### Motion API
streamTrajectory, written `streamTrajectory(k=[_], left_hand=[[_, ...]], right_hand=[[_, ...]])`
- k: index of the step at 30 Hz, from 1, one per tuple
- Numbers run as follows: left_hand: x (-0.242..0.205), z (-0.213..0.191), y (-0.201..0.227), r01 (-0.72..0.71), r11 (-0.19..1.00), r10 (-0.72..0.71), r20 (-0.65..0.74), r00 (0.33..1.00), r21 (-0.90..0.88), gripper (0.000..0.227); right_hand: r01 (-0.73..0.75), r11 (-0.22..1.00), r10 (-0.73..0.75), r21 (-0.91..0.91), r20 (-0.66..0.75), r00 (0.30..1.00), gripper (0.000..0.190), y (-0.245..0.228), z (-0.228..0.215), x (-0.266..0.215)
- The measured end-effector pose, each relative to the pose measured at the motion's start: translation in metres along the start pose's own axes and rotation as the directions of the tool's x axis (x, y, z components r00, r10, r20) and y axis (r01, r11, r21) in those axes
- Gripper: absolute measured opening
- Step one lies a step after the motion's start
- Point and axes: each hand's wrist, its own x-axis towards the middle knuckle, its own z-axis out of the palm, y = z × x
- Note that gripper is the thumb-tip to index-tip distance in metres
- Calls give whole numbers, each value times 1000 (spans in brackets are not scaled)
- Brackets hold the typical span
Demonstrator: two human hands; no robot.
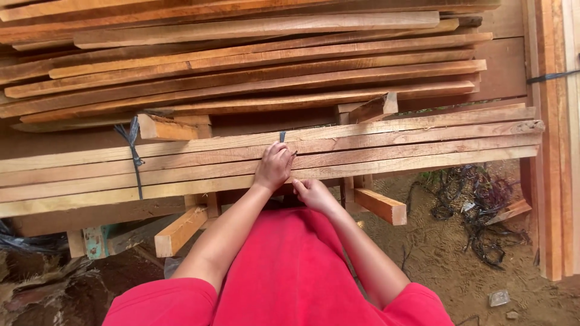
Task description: Bundling several wooden slats together using elastic straps.
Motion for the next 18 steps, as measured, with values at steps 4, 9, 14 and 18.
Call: streamTrajectory(k=[4, 9, 14, 18], left_hand=[[-4, 3, 0, 6, 1000, -6, -8, 1000, 5, 16], [2, -4, 1, 38, 999, -38, 5, 999, 11, 21], [6, -16, 10, 83, 992, -81, 24, 996, -98, 24], [6, -18, 5, 134, 965, -127, 45, 991, -227, 24]], right_hand=[[151, 984, -156, -100, -42, 987, 40, -51, -40, -38], [126, 864, -77, 487, -119, 990, 36, -85, -74, -21], [138, 874, -91, 467, -123, 988, 36, -138, -105, 17], [37, 867, 22, 497, -114, 993, 29, -128, -99, 98]])
